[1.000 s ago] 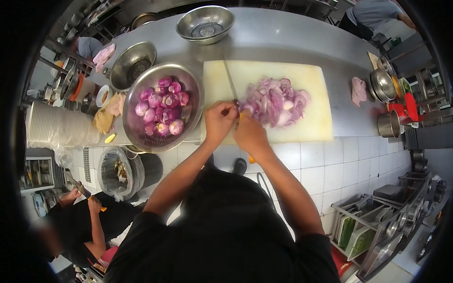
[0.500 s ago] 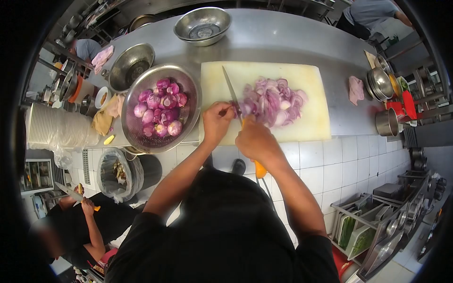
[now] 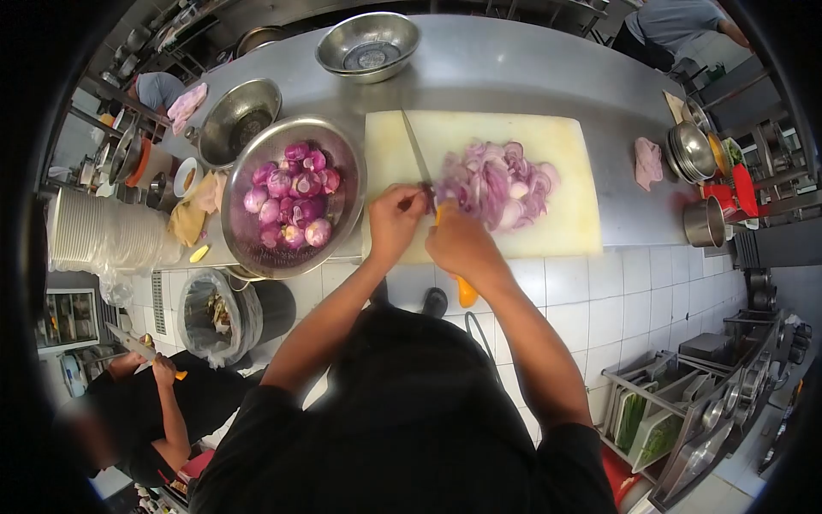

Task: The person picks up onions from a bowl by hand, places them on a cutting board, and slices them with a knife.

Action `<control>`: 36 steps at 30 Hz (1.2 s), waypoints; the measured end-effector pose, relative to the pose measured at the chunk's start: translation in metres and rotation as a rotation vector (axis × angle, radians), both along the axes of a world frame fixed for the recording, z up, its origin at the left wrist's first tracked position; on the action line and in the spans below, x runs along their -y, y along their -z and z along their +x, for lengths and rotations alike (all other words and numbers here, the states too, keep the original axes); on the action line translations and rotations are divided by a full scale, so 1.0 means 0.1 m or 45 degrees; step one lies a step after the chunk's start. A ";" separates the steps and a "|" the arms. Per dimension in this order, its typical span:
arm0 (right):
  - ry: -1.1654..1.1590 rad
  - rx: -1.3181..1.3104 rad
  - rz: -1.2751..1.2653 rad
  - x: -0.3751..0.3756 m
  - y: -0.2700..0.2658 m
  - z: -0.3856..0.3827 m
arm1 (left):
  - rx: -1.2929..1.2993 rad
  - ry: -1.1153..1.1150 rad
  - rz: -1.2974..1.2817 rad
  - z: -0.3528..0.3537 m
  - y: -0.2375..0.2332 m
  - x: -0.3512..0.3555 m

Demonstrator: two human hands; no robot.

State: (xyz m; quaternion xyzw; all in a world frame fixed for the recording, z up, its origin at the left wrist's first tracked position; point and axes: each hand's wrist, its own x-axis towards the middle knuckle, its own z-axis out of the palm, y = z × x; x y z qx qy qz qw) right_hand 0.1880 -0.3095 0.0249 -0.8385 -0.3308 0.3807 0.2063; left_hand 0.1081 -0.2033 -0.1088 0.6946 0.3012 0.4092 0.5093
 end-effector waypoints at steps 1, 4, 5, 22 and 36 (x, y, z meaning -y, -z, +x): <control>-0.004 -0.028 -0.030 0.02 -0.12 -0.01 | -0.007 0.003 -0.008 0.00 -0.01 0.00; -0.018 -0.079 -0.096 0.06 -0.29 -0.04 | -0.021 0.010 -0.018 0.00 -0.05 0.00; -0.026 -0.074 -0.105 0.06 -0.29 -0.04 | -0.024 0.011 -0.020 -0.01 -0.06 0.01; -0.134 0.433 0.290 -0.03 0.90 0.01 | -0.008 -0.010 0.032 0.00 -0.04 0.01; -0.021 -0.115 -0.129 0.11 -0.36 -0.02 | -0.011 -0.010 -0.004 0.01 -0.03 0.02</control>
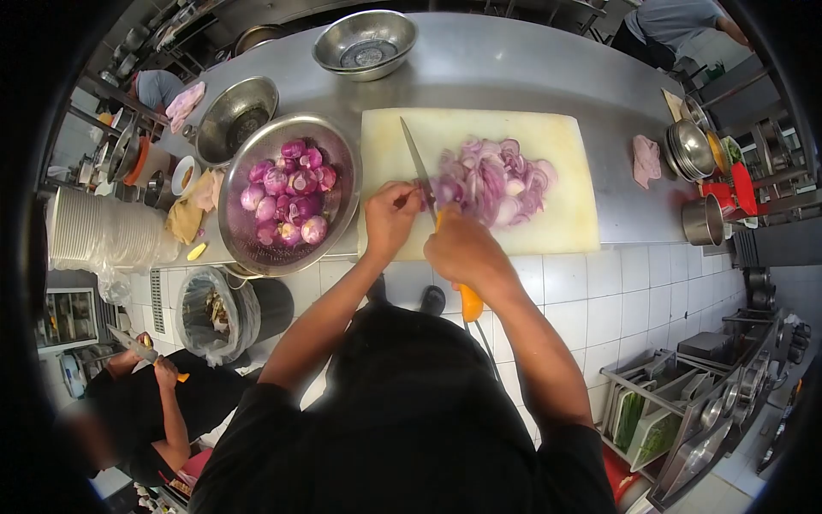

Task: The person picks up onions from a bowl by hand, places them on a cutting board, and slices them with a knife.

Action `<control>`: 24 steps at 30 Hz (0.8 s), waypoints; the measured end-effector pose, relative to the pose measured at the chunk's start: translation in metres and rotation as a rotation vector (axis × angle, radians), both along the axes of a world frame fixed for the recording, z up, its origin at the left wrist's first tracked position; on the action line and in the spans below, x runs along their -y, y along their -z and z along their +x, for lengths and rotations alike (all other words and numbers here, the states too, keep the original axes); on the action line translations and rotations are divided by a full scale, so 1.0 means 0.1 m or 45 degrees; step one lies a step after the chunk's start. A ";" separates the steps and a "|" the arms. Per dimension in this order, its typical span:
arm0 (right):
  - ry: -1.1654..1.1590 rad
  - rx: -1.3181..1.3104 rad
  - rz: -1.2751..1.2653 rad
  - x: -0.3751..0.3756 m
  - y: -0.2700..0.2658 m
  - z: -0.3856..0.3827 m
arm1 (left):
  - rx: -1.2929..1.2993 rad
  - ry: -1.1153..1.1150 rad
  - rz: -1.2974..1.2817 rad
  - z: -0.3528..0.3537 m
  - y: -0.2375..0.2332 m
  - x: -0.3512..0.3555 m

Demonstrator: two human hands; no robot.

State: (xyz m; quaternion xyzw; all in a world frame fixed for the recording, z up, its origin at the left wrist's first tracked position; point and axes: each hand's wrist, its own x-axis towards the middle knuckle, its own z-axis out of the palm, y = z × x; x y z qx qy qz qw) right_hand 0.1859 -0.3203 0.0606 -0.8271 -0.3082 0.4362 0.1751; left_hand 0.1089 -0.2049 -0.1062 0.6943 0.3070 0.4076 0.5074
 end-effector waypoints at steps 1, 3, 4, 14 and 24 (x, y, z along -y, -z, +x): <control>0.001 -0.002 0.005 0.00 0.00 0.00 | -0.012 -0.001 0.016 -0.01 -0.02 0.00; 0.005 -0.008 0.016 0.00 0.01 -0.01 | -0.019 -0.001 0.033 -0.01 -0.04 0.00; 0.012 0.000 0.026 0.00 0.03 -0.01 | -0.015 -0.001 0.035 -0.01 -0.03 0.00; -0.053 0.185 0.145 -0.03 0.52 -0.01 | -0.016 -0.003 0.066 -0.01 -0.04 -0.01; -0.065 0.262 0.185 -0.07 0.65 -0.04 | 0.024 -0.017 0.011 -0.01 0.02 0.00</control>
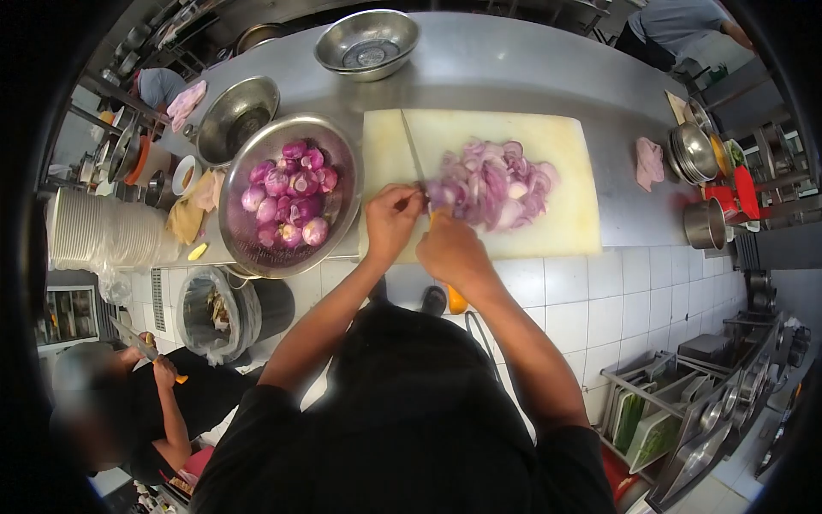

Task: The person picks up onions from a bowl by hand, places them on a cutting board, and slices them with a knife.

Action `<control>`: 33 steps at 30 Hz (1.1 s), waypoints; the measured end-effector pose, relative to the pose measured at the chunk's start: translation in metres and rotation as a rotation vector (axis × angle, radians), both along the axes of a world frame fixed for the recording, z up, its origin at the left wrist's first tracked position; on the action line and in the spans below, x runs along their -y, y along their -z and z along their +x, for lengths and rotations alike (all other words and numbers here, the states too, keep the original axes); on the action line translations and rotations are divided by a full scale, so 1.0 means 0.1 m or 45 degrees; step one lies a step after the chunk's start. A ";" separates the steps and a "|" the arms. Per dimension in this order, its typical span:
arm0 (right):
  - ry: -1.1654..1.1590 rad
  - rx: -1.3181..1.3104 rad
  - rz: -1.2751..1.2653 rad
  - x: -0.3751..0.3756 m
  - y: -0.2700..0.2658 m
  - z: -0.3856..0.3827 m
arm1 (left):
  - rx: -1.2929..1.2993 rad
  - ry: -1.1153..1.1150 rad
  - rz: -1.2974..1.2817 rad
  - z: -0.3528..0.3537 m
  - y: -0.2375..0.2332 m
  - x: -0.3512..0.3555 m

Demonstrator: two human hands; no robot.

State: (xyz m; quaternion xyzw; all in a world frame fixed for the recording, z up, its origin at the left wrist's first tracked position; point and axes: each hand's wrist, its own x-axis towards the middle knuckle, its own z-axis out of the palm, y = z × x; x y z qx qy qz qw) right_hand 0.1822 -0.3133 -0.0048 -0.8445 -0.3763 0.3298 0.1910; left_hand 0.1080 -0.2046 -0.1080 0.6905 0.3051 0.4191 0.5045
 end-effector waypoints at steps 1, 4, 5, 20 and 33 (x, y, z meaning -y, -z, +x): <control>0.003 -0.004 0.004 0.00 0.01 -0.01 | 0.002 0.003 0.000 -0.01 -0.02 0.00; 0.014 0.004 0.048 -0.02 0.15 0.01 | 0.009 0.003 0.007 -0.01 -0.05 0.01; 0.018 0.015 0.084 -0.04 0.31 0.02 | 0.011 0.003 0.011 -0.01 -0.05 0.01; 0.201 -0.065 0.284 0.19 0.24 0.30 | -0.245 0.066 0.305 -0.01 -0.13 0.13; 0.170 -0.143 0.181 0.44 0.44 0.25 | -0.722 -0.347 0.551 -1.37 -0.73 -0.73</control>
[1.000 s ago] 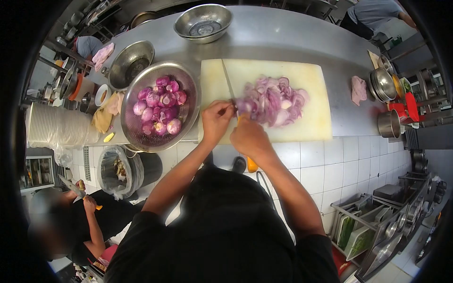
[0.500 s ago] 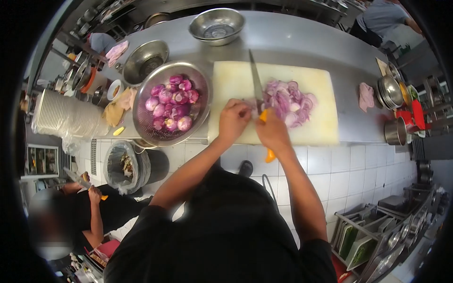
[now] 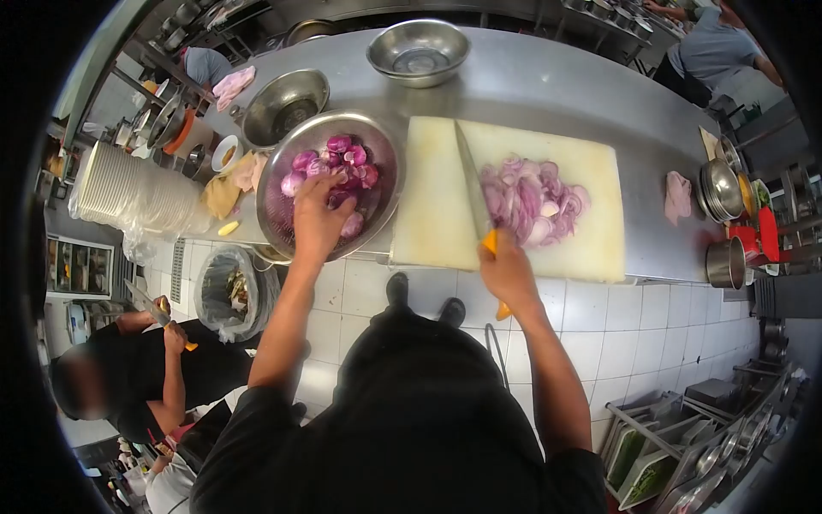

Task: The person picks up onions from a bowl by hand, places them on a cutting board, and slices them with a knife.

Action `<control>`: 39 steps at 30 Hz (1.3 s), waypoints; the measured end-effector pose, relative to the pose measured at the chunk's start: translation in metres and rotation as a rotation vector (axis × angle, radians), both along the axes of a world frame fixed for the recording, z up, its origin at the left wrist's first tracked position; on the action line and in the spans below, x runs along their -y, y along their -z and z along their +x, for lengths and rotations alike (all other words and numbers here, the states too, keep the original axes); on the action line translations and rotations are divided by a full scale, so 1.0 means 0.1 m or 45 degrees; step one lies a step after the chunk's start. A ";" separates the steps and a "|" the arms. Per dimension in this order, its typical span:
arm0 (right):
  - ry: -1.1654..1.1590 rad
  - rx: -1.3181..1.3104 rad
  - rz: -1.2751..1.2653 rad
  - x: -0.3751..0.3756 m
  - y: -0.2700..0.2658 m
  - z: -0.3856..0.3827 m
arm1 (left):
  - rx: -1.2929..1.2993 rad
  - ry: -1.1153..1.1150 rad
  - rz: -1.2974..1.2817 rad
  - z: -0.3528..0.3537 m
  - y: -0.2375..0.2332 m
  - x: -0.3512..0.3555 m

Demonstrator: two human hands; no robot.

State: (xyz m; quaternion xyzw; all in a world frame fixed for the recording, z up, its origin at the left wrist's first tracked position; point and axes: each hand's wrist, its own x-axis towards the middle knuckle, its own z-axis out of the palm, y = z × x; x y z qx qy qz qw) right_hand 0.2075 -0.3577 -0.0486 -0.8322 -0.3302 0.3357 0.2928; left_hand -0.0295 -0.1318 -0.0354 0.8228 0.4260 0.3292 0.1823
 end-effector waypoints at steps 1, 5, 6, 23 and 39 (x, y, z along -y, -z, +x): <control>0.019 0.022 -0.009 0.01 -0.03 0.04 | -0.084 -0.001 -0.055 -0.07 0.01 -0.01; -0.005 0.131 -0.057 0.00 -0.13 0.04 | -0.244 0.005 -0.201 -0.18 0.10 -0.04; -0.006 0.146 -0.058 -0.01 -0.13 0.03 | -0.248 0.007 -0.196 -0.18 0.09 -0.04; -0.039 0.130 -0.056 0.04 -0.22 -0.05 | -0.110 0.132 -0.276 -0.29 0.13 -0.14; -0.063 0.133 -0.033 0.08 -0.14 -0.01 | -0.139 0.334 0.031 -0.35 0.06 -0.21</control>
